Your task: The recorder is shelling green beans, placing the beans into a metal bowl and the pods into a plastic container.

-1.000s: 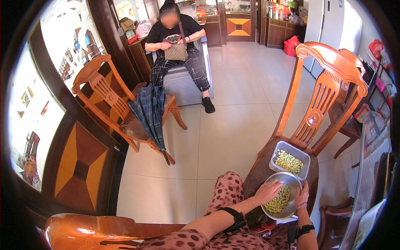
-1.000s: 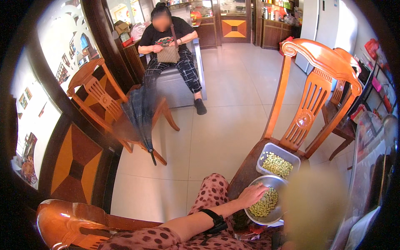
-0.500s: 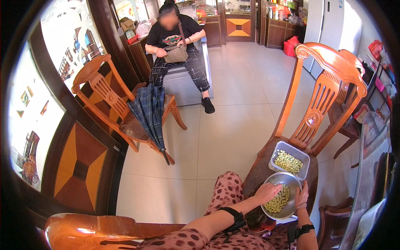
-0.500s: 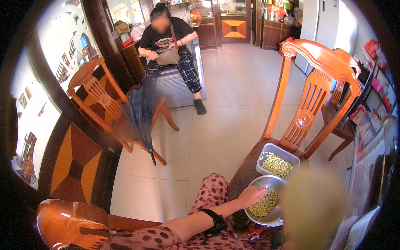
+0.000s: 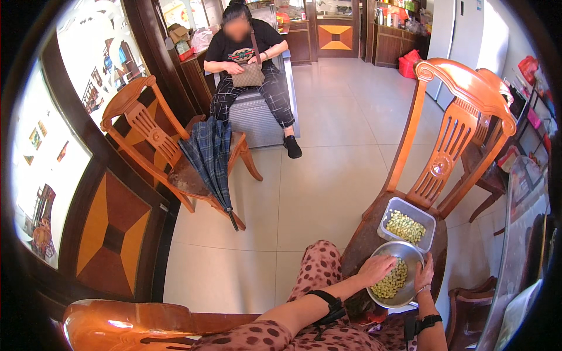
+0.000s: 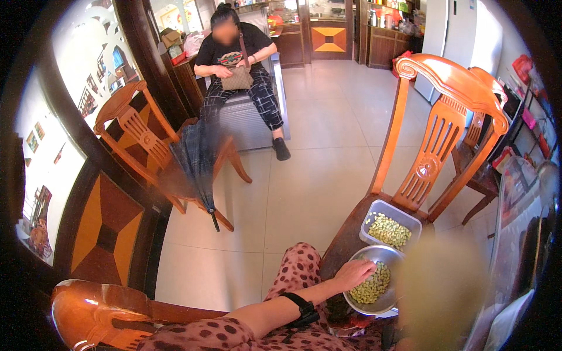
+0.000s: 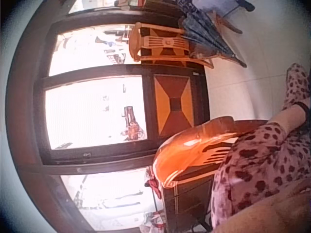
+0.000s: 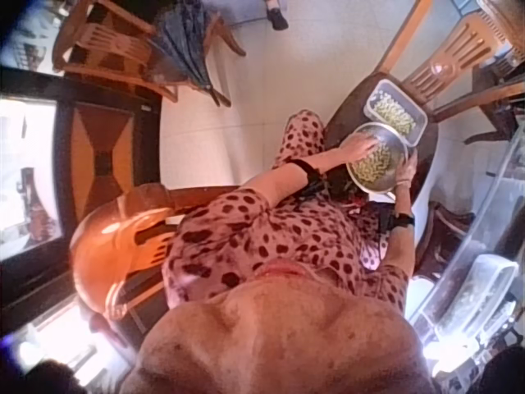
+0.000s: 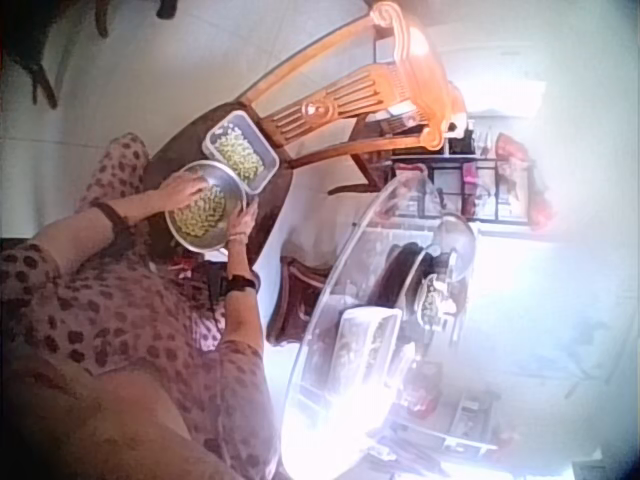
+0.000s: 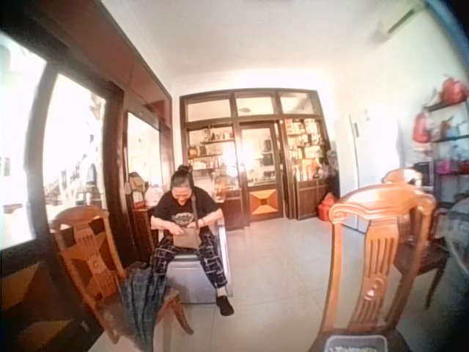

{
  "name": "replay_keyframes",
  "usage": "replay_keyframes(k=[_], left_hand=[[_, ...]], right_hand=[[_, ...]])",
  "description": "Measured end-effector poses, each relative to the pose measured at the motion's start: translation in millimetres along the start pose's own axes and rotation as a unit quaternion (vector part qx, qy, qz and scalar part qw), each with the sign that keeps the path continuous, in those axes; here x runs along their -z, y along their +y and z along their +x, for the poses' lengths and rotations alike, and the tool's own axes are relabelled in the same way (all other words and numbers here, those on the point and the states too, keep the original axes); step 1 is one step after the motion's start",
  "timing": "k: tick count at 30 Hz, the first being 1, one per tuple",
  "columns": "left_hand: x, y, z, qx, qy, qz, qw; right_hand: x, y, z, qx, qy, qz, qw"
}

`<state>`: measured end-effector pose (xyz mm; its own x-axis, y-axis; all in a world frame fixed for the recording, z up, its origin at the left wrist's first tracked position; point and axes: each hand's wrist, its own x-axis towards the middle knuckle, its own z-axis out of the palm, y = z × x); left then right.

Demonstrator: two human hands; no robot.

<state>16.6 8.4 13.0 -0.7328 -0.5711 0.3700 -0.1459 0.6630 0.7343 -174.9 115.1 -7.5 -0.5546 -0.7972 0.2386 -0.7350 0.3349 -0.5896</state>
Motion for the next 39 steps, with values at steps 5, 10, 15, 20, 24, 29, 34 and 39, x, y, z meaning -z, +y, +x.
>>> replay_keyframes(k=[5,10,15,20,24,29,34,39], left_hand=[[1.2,2.3,0.8,-0.015,0.006,0.002,1.000],[2.3,5.2,0.7,0.022,-0.050,0.075,0.996],[-5.2,-1.2,-2.2,0.013,0.058,0.008,0.998],[0.2,2.6,1.4,-0.039,0.070,0.043,0.996],[0.3,0.3,0.8,-0.050,0.002,0.035,0.998],[2.7,2.4,-0.1,-0.038,-0.025,0.037,0.998],[4.1,5.0,0.1,-0.003,-0.073,0.074,0.995],[-0.8,2.8,-2.7,-0.011,-0.017,0.058,0.998]], right_hand=[[-3.1,5.8,0.2,0.020,0.025,-0.013,0.999],[-1.8,3.8,0.3,0.014,0.019,0.003,1.000],[-0.4,-1.9,0.3,0.000,0.009,0.013,1.000],[-0.9,3.4,0.3,-0.001,0.015,0.008,1.000],[-2.1,2.7,0.2,0.008,0.019,0.012,1.000],[-2.5,2.8,0.8,0.001,0.020,0.019,1.000],[-2.0,1.3,0.7,-0.003,0.017,0.029,0.999],[-4.1,5.5,0.6,0.020,0.041,0.003,0.999]])
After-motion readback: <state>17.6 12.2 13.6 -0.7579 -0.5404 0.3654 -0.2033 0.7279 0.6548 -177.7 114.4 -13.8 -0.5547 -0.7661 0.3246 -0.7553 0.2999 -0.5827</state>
